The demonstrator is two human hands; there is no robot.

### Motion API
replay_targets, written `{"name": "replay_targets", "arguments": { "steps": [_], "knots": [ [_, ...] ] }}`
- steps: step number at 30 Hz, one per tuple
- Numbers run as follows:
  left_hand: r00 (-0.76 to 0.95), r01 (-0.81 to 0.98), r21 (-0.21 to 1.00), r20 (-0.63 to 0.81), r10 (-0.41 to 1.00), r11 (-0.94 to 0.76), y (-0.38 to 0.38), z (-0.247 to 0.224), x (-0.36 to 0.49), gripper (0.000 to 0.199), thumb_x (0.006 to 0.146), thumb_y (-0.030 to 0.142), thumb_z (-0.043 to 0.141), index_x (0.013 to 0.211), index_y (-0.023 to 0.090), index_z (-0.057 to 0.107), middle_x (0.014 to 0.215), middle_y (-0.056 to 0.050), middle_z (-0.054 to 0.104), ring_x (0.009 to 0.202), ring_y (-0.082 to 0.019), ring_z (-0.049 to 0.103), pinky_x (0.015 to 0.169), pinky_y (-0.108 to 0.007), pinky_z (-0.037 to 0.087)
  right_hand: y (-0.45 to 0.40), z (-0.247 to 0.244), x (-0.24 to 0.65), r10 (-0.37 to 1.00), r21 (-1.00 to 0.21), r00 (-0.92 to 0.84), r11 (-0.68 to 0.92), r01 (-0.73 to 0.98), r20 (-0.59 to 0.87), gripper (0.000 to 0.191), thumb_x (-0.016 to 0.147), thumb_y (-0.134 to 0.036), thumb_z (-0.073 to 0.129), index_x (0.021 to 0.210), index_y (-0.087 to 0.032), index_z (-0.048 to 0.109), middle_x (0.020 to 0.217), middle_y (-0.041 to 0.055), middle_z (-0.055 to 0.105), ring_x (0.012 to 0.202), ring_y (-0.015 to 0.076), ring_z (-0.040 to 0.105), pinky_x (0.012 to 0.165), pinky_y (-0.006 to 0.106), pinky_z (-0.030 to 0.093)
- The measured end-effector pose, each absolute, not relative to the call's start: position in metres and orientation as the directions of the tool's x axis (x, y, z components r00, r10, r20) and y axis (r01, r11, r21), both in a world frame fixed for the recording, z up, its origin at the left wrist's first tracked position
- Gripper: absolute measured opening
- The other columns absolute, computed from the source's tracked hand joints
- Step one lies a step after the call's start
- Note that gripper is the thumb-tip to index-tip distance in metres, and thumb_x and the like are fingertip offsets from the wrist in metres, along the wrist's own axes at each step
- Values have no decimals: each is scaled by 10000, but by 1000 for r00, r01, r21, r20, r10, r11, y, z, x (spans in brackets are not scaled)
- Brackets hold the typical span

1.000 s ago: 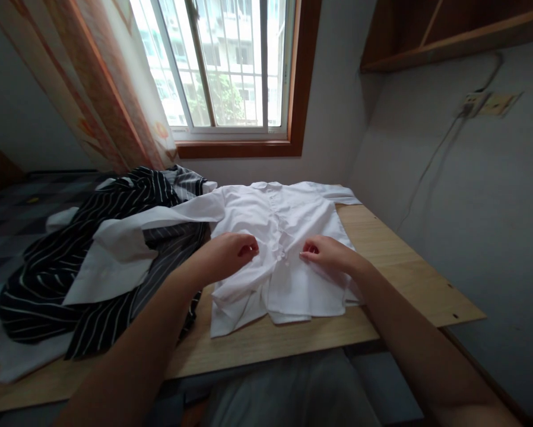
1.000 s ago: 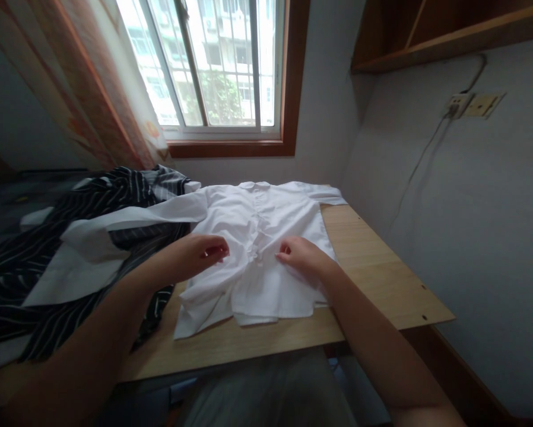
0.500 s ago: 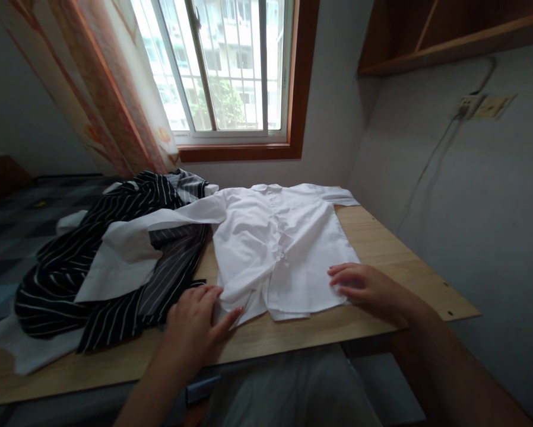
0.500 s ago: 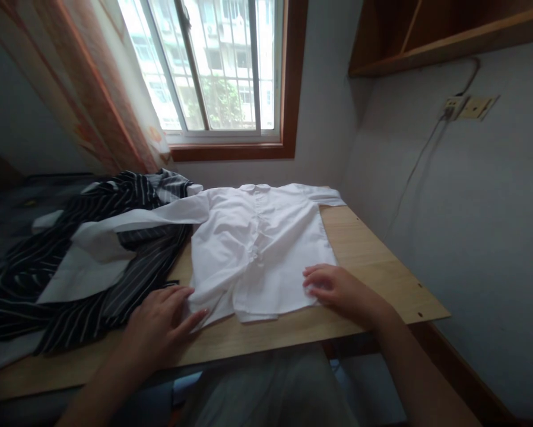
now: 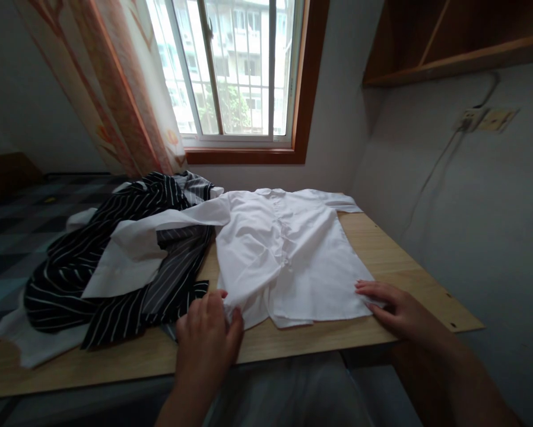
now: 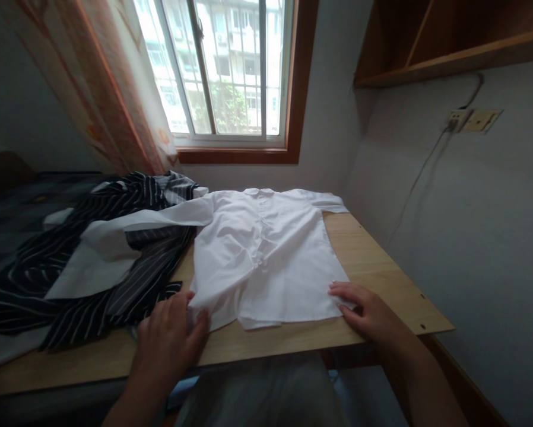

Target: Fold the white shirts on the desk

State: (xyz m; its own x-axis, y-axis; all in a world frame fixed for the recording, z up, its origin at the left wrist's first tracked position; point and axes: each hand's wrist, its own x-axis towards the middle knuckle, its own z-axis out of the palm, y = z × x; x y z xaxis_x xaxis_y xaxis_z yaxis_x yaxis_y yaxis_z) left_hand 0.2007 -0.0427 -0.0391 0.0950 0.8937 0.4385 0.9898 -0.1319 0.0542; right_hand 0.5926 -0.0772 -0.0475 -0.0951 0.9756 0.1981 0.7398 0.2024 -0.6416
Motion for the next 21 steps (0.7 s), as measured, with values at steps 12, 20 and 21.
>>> {"name": "replay_targets", "arguments": {
  "steps": [12,20,21],
  "knots": [
    [178,931,180,538,824,-318,-33,-22,170,255,864,178,432,989,222,650,946,-56,618,876,-221,619,787,-342,473,-76,-53,592,951,-551,17,165,818,310,349,888,-518,552,915,-245,769,1017,99,755,957,291,706,888,450,570],
    [211,928,84,684,698,-363,-21,18,113,354,862,205,481,1153,336,634,996,-21,529,864,-208,581,771,-346,529,-83,-29,619,799,-550,280,74,832,531,369,936,-528,464,971,-260,715,1080,73,733,1015,283,673,929,418,522],
    [259,911,61,685,681,-408,-18,18,102,358,855,218,502,1152,366,638,992,-6,549,859,-204,586,759,-338,535,-85,-27,623,774,-551,313,54,833,550,381,938,-536,456,977,-257,712,1092,79,729,1030,290,668,945,429,514]
  ]
}}
